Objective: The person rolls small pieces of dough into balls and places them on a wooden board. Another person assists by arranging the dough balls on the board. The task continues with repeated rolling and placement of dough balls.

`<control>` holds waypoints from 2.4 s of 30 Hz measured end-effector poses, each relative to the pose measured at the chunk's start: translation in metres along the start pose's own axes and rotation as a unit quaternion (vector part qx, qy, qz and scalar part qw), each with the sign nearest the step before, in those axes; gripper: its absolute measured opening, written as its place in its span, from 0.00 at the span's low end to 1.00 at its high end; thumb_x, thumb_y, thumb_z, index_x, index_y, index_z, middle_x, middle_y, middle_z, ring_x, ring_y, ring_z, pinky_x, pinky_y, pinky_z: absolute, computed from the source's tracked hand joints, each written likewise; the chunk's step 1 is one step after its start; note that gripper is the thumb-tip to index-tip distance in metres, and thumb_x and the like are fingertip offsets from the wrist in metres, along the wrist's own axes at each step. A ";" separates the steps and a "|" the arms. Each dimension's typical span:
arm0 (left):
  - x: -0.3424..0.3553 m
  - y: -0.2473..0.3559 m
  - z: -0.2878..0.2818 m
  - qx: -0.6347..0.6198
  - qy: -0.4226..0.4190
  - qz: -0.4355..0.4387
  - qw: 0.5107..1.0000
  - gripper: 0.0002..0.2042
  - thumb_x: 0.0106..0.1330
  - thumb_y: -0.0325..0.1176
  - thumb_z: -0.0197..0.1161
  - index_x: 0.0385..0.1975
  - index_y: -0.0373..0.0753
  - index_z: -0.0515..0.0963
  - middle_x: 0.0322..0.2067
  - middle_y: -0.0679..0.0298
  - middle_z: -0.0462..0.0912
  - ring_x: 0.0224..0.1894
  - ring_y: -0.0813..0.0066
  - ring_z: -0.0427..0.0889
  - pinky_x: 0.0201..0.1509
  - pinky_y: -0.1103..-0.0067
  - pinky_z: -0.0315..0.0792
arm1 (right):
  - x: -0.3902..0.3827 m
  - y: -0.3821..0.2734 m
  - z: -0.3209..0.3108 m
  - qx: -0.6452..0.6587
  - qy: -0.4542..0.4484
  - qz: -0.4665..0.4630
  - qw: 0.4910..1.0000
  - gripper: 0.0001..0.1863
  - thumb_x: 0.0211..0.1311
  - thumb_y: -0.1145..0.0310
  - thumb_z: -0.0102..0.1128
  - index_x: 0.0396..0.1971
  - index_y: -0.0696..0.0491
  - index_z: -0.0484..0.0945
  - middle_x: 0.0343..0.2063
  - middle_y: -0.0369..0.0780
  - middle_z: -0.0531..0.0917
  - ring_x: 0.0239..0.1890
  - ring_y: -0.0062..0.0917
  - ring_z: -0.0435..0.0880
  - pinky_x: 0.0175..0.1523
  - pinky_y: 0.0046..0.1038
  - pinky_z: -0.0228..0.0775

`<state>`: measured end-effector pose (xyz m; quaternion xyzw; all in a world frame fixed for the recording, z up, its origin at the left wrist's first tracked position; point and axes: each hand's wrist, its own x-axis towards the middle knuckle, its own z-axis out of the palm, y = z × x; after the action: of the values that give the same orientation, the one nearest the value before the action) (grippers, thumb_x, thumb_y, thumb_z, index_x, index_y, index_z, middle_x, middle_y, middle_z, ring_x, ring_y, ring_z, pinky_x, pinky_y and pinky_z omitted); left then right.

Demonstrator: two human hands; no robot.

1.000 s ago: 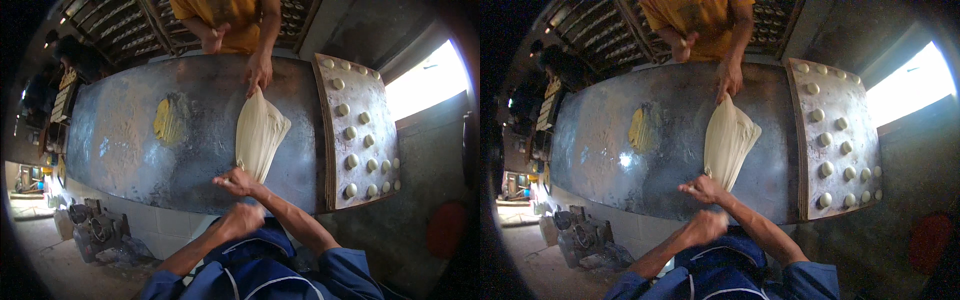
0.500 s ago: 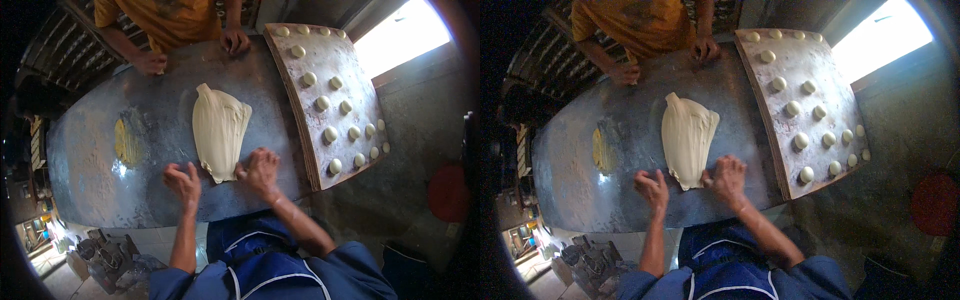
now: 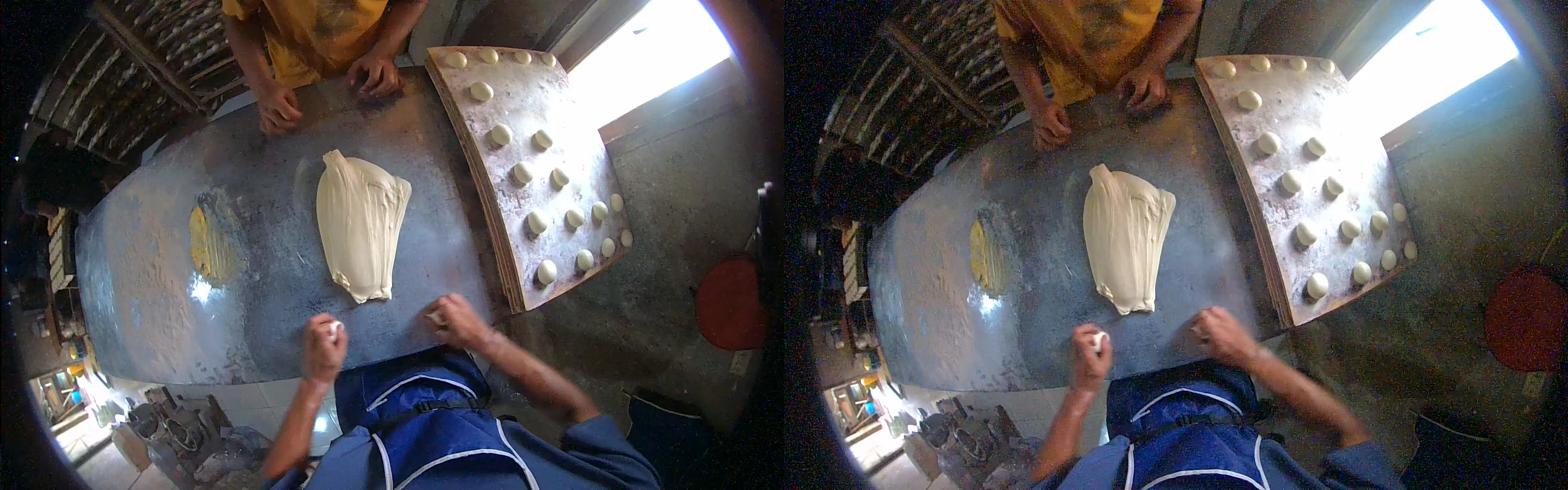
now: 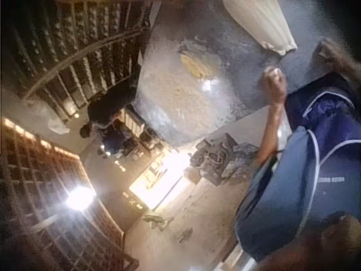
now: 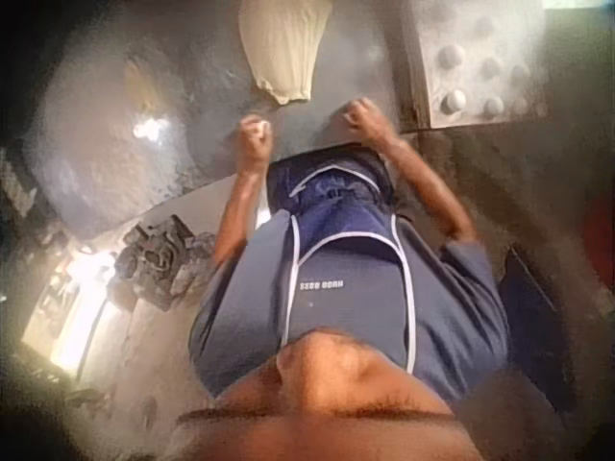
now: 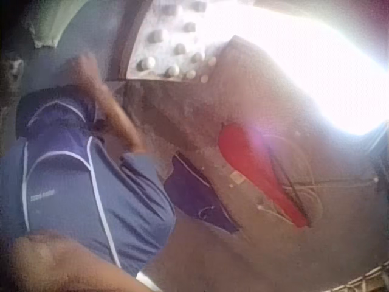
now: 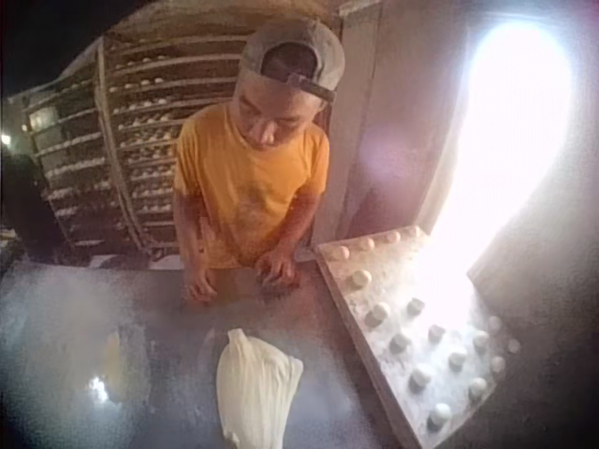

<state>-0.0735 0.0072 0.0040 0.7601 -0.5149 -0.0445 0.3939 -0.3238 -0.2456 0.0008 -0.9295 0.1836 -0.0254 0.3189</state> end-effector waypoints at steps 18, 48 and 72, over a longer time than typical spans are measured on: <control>0.018 0.019 0.011 0.016 0.054 -0.068 0.996 0.11 0.66 0.25 0.64 0.36 0.37 0.65 0.32 0.53 0.70 0.34 0.51 0.72 0.43 0.60 0.68 | 0.014 -0.022 0.030 0.047 0.099 -0.013 0.994 0.26 0.51 0.56 0.74 0.37 0.58 0.70 0.33 0.46 0.74 0.41 0.42 0.72 0.46 0.44 0.64; -0.011 0.027 -0.092 0.107 -0.034 -0.186 0.976 0.27 0.57 0.27 0.71 0.58 0.36 0.72 0.58 0.53 0.74 0.63 0.49 0.71 0.68 0.58 0.65 | -0.055 -0.042 -0.092 0.088 0.118 0.091 0.985 0.37 0.44 0.76 0.79 0.56 0.56 0.71 0.58 0.45 0.76 0.62 0.45 0.73 0.67 0.40 0.68; 0.497 0.313 0.342 -0.117 -0.342 0.159 0.919 0.45 0.55 0.24 0.68 0.76 0.42 0.53 0.55 0.50 0.79 0.58 0.53 0.80 0.64 0.66 0.75 | -0.021 0.124 -0.372 -0.001 0.642 0.034 0.766 0.42 0.47 0.56 0.85 0.60 0.55 0.73 0.54 0.46 0.80 0.45 0.29 0.86 0.46 0.32 0.80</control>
<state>-0.2373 -0.6383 0.1393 0.5551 -0.7233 -0.2983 0.2823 -0.4449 -0.5452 0.2237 -0.6894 0.3768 -0.6056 0.1267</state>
